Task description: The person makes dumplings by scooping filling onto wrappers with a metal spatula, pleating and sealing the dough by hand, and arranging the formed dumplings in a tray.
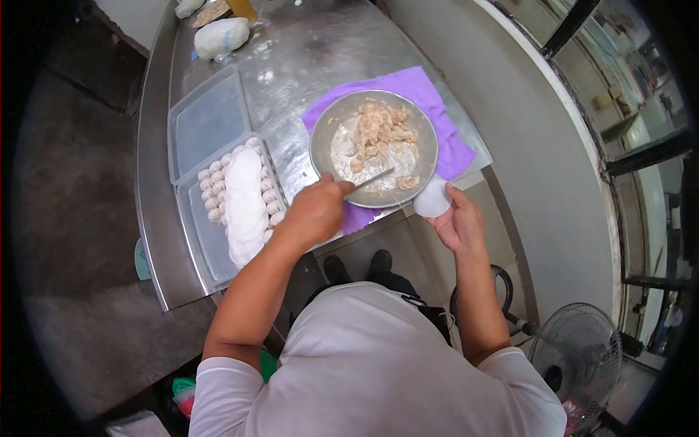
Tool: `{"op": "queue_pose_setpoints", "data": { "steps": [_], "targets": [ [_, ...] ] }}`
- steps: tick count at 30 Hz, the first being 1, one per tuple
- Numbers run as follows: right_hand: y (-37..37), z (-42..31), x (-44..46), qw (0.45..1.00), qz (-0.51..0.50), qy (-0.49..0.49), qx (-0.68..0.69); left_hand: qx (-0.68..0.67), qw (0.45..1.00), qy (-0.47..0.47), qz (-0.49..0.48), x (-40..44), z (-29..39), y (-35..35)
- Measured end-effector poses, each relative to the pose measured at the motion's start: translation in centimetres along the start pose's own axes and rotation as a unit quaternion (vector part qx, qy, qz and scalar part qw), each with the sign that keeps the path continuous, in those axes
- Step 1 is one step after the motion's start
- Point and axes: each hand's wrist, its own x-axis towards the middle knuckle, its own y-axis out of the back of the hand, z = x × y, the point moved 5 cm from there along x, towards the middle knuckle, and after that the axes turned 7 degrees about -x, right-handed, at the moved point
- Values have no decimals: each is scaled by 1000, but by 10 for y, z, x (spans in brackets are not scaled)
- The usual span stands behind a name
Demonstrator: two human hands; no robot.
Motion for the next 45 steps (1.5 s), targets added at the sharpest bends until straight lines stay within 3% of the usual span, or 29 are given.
{"op": "queue_pose_setpoints", "data": {
  "steps": [4, 7, 11, 13, 18, 25, 33, 35, 37, 41, 45],
  "targets": [
    [-10, -3, -2, 1000, -10, 15, 7, -67, 997, -37, -24, -7, 6, -30],
    [-11, -7, -1, 1000, 0, 24, 6, -273, 961, -31, -7, -8, 6, -43],
    [-16, -12, 1, 999, -12, 26, 45, -203, 975, -89, 24, -24, 24, -40],
    [-13, -14, 1, 999, 14, 20, 45, -83, 989, -110, 61, -32, 36, -33],
    [-4, -14, -9, 999, -31, -4, 23, -76, 986, -114, 90, -31, 48, -5],
    [-16, -16, -22, 997, -81, -4, 7, 15, 988, -147, 36, -33, 70, 11],
    [-16, -17, -30, 997, -81, -3, 13, 57, 979, -189, 43, -42, 78, 16],
    [-20, -19, -29, 995, -96, -4, 29, 77, 955, -276, 74, -46, 80, 9],
    [-17, -16, -29, 997, -62, -16, 31, 80, 965, -243, 65, -51, 83, 19],
    [-28, -16, -34, 996, -91, -15, 7, 28, 986, -150, 59, -53, 75, 33],
    [-29, -17, -30, 994, -104, -4, 18, -23, 986, -159, 33, -54, 55, 18]
  ]
}}
